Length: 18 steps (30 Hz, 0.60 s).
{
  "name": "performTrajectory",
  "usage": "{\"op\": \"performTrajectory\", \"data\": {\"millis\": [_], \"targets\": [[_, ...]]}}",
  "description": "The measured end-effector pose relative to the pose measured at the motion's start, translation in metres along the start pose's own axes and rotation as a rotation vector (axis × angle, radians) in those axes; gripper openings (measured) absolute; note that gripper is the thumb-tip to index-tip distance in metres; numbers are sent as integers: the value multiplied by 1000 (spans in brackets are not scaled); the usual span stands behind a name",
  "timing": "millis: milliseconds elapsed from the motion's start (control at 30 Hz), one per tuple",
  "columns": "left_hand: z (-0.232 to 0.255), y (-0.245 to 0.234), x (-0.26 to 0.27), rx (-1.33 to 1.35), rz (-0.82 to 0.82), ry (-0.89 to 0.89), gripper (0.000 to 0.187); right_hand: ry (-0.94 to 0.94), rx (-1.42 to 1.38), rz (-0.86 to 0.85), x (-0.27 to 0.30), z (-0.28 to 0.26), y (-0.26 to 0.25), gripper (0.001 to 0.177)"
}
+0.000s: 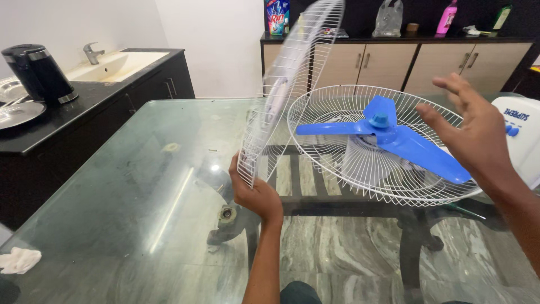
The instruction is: The person assembles a table fan by attaching the front wire cage to the fan body. They use a green screwdriver to tighten the central nut securing the cage, then place the center cap over the nut.
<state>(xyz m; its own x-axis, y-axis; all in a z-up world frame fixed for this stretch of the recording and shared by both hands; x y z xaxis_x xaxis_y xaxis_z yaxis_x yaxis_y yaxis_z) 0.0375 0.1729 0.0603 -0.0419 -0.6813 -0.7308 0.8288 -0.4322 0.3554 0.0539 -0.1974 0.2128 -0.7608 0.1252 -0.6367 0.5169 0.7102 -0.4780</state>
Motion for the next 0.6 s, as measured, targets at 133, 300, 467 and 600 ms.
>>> {"op": "performTrajectory", "data": {"millis": [133,300,467,600], "targets": [[-34,-7,-2,77,113,-222,34,-173,297,248,27,24,-24,26],[-61,-19,1,52,202,-446,36,359,-408,374,38,137,-53,27],[-101,-27,24,84,353,-786,35,352,-570,519,56,193,-28,28],[-126,-34,31,12,407,-778,31,266,-480,550,54,207,-8,30]]}}
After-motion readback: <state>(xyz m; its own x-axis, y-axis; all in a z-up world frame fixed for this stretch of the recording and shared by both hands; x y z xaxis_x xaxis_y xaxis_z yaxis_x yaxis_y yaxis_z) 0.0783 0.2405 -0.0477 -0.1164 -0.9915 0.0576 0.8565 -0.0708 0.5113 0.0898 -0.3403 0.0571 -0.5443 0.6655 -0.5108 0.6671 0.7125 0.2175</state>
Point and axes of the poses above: each hand's wrist, its own x-axis away from the middle knuckle, its own y-axis out of the palm, z = x × y, the point moved 8 cm from there along -x, towards the middle knuckle, and after that the axes turned 12 degrees about y, right-handed, at the moved point
